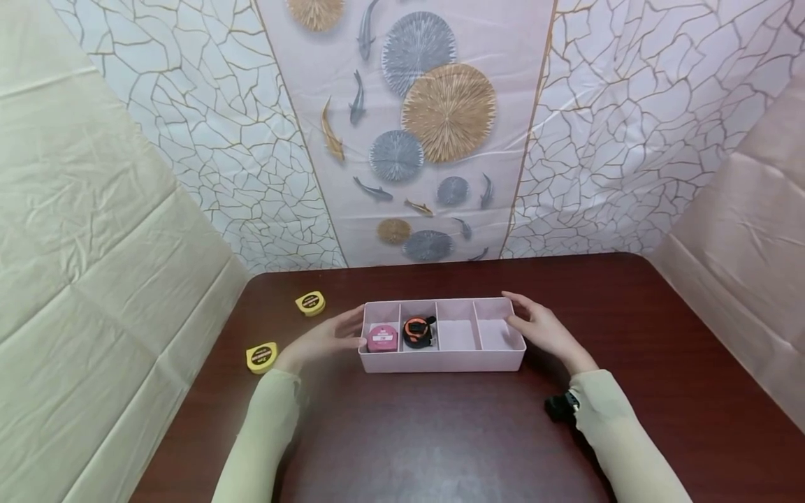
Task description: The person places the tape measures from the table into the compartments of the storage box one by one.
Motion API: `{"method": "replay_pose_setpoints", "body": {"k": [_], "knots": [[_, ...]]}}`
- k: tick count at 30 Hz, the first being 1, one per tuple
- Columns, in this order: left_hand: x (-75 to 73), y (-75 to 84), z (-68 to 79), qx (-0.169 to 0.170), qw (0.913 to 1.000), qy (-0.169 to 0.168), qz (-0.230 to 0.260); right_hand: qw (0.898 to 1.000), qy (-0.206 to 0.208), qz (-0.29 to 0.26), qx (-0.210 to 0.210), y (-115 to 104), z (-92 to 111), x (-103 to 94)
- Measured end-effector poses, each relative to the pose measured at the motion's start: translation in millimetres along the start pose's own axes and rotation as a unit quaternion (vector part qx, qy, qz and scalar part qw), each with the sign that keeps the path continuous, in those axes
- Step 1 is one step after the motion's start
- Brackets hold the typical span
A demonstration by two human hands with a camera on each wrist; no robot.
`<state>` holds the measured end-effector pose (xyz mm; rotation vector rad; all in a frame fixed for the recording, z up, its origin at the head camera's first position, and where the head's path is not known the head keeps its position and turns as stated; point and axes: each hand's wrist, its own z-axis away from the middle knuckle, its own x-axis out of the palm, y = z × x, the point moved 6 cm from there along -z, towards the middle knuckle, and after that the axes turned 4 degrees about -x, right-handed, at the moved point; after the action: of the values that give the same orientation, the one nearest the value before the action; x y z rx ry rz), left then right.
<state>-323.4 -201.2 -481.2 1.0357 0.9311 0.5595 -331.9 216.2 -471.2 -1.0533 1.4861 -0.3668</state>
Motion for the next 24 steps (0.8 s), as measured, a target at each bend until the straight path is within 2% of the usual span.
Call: {"method": "replay_pose_setpoints", "body": {"k": [9,15,19,24], "knots": [[0.8,1.4,0.4,0.015,0.9999,-0.002,0.000,1.000,-0.005,-0.009,0.001,-0.9,0.4,1.3],[1.1,8.3,2.6,0.026,0.9996,-0.003,-0.005,1.000,-0.005,-0.010,-0.003,-0.9,-1.1,0.6],[0.0,8.8,7.3,0.021,0.9992,0.013,-0.032,1.000,-0.005,-0.011,-0.007,-1.8,-0.9,2.1],[-0.6,7.4,13.8,0.004,0.9944,0.042,-0.097,1.000,0.000,-0.014,-0.004,-1.8,2.0,3.5]]}}
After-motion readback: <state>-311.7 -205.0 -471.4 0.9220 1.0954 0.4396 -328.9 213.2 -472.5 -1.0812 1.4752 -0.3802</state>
